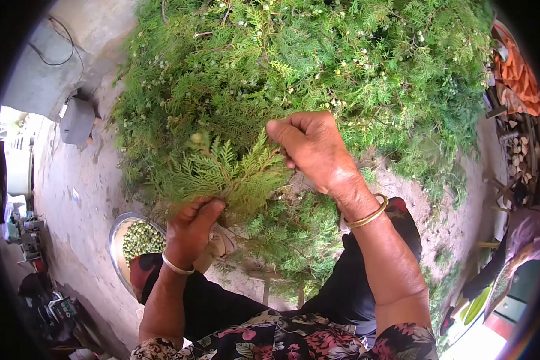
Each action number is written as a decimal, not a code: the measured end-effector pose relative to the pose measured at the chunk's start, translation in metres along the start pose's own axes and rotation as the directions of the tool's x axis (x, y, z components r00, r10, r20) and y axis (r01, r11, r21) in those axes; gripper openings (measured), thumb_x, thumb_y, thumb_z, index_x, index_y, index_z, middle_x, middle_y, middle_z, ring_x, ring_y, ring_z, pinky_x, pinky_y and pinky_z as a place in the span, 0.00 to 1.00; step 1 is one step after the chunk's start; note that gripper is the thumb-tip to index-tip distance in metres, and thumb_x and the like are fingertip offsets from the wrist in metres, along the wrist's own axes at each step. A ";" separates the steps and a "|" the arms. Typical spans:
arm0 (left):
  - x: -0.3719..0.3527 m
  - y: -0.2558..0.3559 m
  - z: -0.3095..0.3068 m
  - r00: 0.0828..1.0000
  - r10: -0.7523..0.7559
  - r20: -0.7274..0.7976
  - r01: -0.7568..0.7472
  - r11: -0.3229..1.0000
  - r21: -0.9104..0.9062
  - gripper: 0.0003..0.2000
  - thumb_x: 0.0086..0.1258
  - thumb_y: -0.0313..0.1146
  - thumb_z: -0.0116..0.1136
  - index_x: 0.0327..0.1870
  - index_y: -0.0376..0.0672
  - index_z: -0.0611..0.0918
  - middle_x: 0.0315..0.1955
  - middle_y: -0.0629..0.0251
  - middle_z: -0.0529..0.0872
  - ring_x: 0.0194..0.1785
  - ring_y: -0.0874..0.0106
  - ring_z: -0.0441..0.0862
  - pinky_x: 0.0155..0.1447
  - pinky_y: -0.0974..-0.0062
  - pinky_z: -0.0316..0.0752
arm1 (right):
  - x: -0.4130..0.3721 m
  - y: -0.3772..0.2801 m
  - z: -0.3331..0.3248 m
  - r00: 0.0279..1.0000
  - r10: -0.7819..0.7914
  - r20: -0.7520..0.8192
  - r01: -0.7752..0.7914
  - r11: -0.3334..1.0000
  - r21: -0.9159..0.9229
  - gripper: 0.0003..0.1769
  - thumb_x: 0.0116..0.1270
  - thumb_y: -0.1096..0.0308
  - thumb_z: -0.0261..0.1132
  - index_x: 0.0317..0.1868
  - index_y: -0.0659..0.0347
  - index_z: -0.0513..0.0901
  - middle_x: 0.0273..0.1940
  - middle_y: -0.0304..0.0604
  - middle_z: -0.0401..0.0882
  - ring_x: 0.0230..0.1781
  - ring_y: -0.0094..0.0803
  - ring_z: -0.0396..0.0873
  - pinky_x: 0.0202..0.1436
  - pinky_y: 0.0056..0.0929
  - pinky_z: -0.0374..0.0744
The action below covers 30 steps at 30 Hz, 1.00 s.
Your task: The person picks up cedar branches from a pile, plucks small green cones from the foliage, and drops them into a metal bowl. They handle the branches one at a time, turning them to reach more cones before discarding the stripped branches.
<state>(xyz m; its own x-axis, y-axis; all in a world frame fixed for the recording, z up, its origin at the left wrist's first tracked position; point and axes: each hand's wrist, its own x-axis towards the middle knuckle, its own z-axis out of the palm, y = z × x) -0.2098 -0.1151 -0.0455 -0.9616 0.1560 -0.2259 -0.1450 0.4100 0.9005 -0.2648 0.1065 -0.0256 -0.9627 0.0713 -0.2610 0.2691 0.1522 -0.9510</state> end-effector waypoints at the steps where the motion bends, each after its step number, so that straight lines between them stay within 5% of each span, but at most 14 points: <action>1: 0.000 0.001 0.001 1.000 0.025 0.002 -0.025 0.998 -0.052 0.06 0.64 0.28 0.58 0.36 0.35 0.83 0.24 0.71 0.82 0.29 0.82 0.75 0.35 0.79 0.71 | 0.001 0.001 -0.002 1.000 0.002 0.000 -0.002 1.000 -0.001 0.16 0.65 0.63 0.63 0.24 0.66 0.79 0.16 0.34 0.72 0.13 0.17 0.66 0.16 0.20 0.65; 3: -0.003 -0.003 0.000 1.000 -0.001 0.002 0.001 1.000 -0.018 0.06 0.64 0.28 0.59 0.37 0.35 0.83 0.25 0.70 0.83 0.30 0.81 0.75 0.36 0.79 0.72 | 0.010 0.003 -0.012 0.969 0.149 -0.197 -0.089 0.955 0.284 0.15 0.65 0.64 0.63 0.24 0.64 0.77 0.17 0.35 0.71 0.13 0.20 0.66 0.13 0.21 0.62; 5: -0.005 -0.005 -0.004 1.000 -0.026 0.000 0.026 1.000 0.015 0.07 0.63 0.28 0.59 0.39 0.36 0.83 0.26 0.70 0.84 0.31 0.81 0.76 0.38 0.79 0.72 | 0.013 -0.001 -0.023 0.973 0.131 -0.189 -0.036 0.899 0.436 0.14 0.65 0.65 0.63 0.25 0.64 0.76 0.19 0.37 0.71 0.13 0.21 0.66 0.13 0.20 0.61; 7: -0.003 -0.004 -0.008 0.994 0.102 0.048 -0.107 0.988 0.114 0.07 0.65 0.31 0.58 0.37 0.36 0.83 0.22 0.65 0.83 0.25 0.75 0.79 0.32 0.76 0.73 | 0.015 0.001 -0.031 0.989 0.098 -0.107 -0.014 0.799 0.601 0.11 0.63 0.67 0.64 0.29 0.68 0.77 0.25 0.44 0.75 0.16 0.22 0.70 0.12 0.18 0.61; 8: -0.003 -0.005 -0.008 0.994 0.101 0.048 -0.106 0.988 0.115 0.07 0.65 0.31 0.58 0.37 0.36 0.83 0.22 0.65 0.83 0.25 0.75 0.79 0.32 0.76 0.73 | 0.014 0.003 -0.030 0.989 0.099 -0.106 -0.015 0.798 0.602 0.11 0.63 0.67 0.64 0.29 0.68 0.77 0.25 0.44 0.75 0.16 0.22 0.70 0.12 0.18 0.61; 10: -0.002 -0.006 -0.006 0.990 0.124 0.059 -0.126 0.991 0.033 0.07 0.64 0.30 0.58 0.36 0.36 0.83 0.22 0.65 0.83 0.24 0.74 0.79 0.32 0.75 0.73 | 0.009 0.001 -0.024 0.975 0.176 0.135 -0.220 0.843 0.491 0.12 0.63 0.67 0.63 0.35 0.71 0.79 0.28 0.47 0.78 0.17 0.21 0.72 0.12 0.16 0.63; 15: -0.004 -0.008 -0.004 0.974 0.158 0.162 -0.162 0.987 0.011 0.07 0.64 0.31 0.58 0.37 0.37 0.83 0.22 0.62 0.82 0.24 0.71 0.79 0.32 0.73 0.73 | 0.006 0.010 -0.011 0.958 0.146 0.245 -0.183 0.973 0.137 0.23 0.55 0.50 0.72 0.30 0.66 0.83 0.21 0.39 0.78 0.15 0.20 0.72 0.13 0.14 0.65; 19: -0.003 -0.008 -0.005 0.957 0.147 0.252 -0.162 0.986 0.039 0.08 0.64 0.31 0.58 0.39 0.37 0.82 0.24 0.59 0.83 0.26 0.68 0.80 0.33 0.72 0.73 | -0.001 0.004 -0.007 0.932 0.161 0.324 -0.228 0.957 0.179 0.26 0.54 0.47 0.73 0.31 0.67 0.83 0.20 0.38 0.77 0.15 0.19 0.71 0.15 0.16 0.65; 26: -0.001 -0.004 0.000 0.938 0.124 0.323 -0.155 0.985 0.072 0.09 0.61 0.27 0.60 0.40 0.35 0.83 0.30 0.63 0.85 0.34 0.75 0.80 0.40 0.76 0.74 | 0.000 0.005 -0.004 0.924 0.161 0.346 -0.223 0.963 0.149 0.22 0.55 0.53 0.73 0.32 0.68 0.83 0.18 0.36 0.75 0.16 0.18 0.70 0.15 0.17 0.65; 28: -0.005 -0.003 0.001 0.951 0.033 0.308 -0.072 0.991 0.115 0.08 0.61 0.27 0.60 0.40 0.35 0.83 0.30 0.61 0.85 0.34 0.72 0.81 0.40 0.75 0.75 | 0.001 0.004 -0.003 0.954 0.168 0.250 -0.215 0.961 0.173 0.17 0.58 0.58 0.72 0.32 0.68 0.83 0.18 0.35 0.75 0.15 0.17 0.69 0.15 0.17 0.65; 30: -0.003 -0.012 0.000 0.941 0.100 0.324 -0.144 0.983 0.115 0.08 0.61 0.29 0.60 0.39 0.37 0.83 0.29 0.61 0.85 0.32 0.69 0.81 0.38 0.72 0.74 | 0.001 0.004 -0.001 0.977 0.136 0.165 -0.162 0.975 0.155 0.16 0.59 0.60 0.71 0.32 0.68 0.83 0.18 0.35 0.75 0.14 0.17 0.68 0.15 0.17 0.64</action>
<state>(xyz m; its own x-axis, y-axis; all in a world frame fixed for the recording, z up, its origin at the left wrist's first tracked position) -0.2054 -0.1208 -0.0555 -0.8435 0.4790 -0.2431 0.0229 0.4842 0.8747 -0.2644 0.1083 -0.0299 -0.9085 -0.0718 -0.4117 0.4138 -0.0160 -0.9102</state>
